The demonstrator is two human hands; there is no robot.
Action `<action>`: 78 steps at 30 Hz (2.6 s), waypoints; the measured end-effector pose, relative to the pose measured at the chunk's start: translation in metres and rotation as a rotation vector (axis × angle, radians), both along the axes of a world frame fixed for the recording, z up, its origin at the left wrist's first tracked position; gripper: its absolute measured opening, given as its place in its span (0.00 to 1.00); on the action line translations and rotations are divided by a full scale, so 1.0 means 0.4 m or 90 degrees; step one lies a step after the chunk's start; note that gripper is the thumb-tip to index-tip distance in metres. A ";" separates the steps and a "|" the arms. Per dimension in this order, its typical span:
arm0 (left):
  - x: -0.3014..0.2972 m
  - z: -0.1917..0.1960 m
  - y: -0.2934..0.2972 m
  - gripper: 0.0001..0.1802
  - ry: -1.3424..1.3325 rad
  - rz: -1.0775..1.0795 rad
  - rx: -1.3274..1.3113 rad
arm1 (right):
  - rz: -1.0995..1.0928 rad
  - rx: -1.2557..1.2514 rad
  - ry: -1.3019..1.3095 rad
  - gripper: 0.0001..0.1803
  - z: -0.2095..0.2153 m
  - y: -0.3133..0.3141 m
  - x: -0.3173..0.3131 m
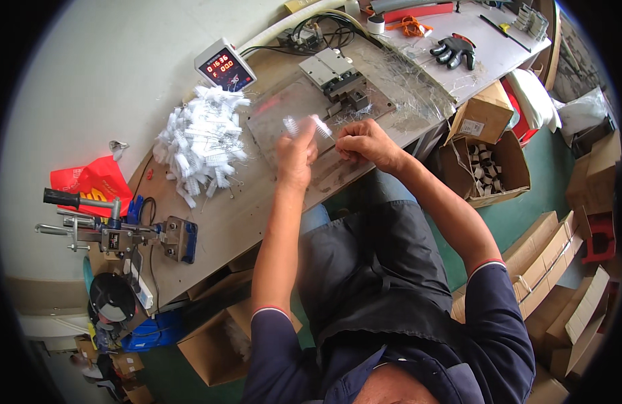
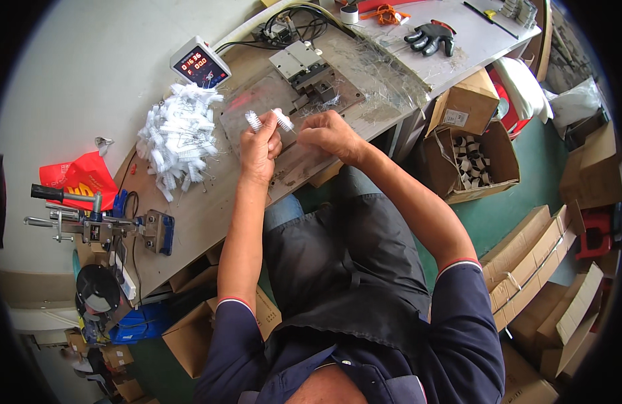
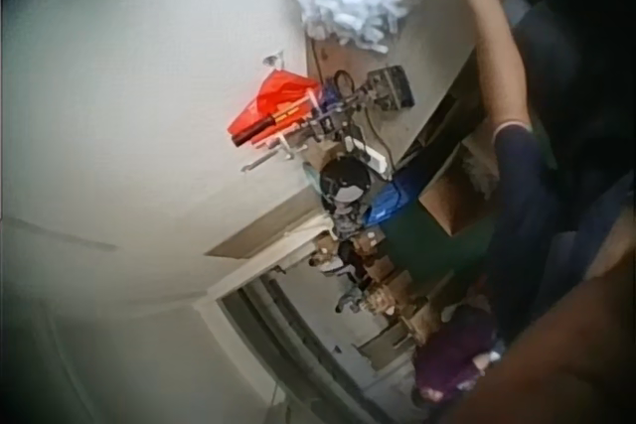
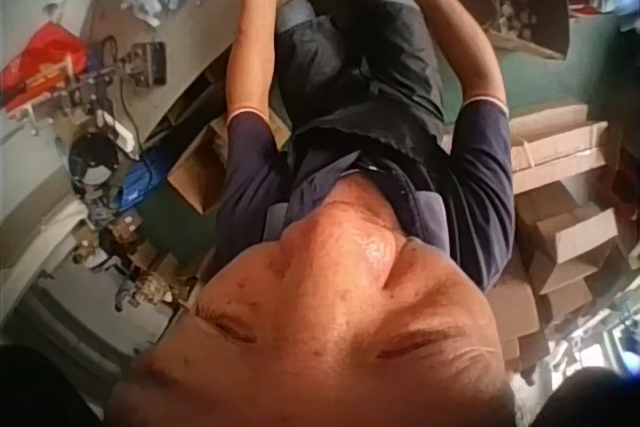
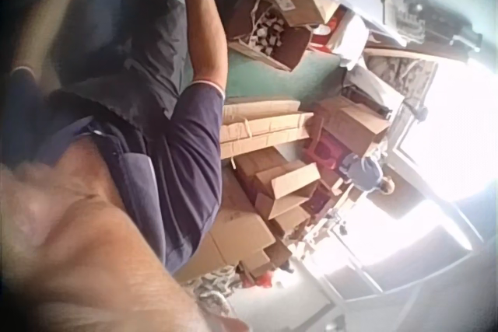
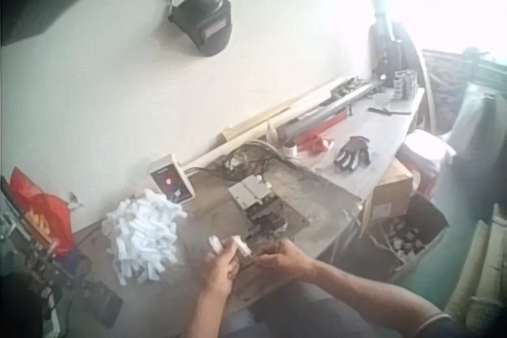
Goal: The person assembles small white plastic components by fitting parts together and pressing them with a small hand press machine.
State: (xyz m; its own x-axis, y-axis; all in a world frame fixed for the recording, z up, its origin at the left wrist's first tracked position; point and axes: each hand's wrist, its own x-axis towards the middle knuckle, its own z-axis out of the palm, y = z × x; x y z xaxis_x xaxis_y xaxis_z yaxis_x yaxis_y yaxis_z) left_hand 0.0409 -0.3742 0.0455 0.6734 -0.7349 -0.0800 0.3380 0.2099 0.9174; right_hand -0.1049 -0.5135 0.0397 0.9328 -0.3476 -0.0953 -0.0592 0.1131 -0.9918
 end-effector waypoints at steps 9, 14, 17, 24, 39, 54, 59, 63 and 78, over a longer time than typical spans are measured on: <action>0.015 -0.007 -0.028 0.11 0.009 0.007 0.028 | 0.054 0.056 0.007 0.10 0.023 -0.013 -0.012; -0.007 -0.030 -0.060 0.06 -0.077 0.070 0.108 | -0.051 -0.113 0.022 0.12 0.017 -0.003 0.006; -0.009 -0.048 -0.078 0.05 -0.189 0.083 0.111 | -0.095 -0.254 0.026 0.13 0.006 -0.021 0.009; 0.046 -0.058 -0.100 0.05 -0.410 0.191 0.175 | -0.233 -0.415 0.091 0.14 -0.007 -0.088 0.015; 0.000 -0.048 -0.090 0.08 -0.582 0.278 0.170 | -0.305 -0.539 0.149 0.13 -0.008 -0.095 0.054; 0.002 -0.064 -0.092 0.08 -0.600 0.292 0.149 | -0.357 -0.533 0.163 0.14 -0.011 -0.064 0.052; 0.011 -0.068 -0.092 0.08 -0.613 0.297 0.145 | -0.380 -0.536 0.174 0.13 -0.006 -0.051 0.058; 0.003 -0.055 -0.092 0.08 -0.578 0.273 0.142 | -0.410 -0.563 0.157 0.13 -0.022 -0.047 0.058; 0.012 -0.074 -0.084 0.07 -0.622 0.338 0.144 | -0.446 -0.587 0.135 0.12 -0.036 -0.035 0.073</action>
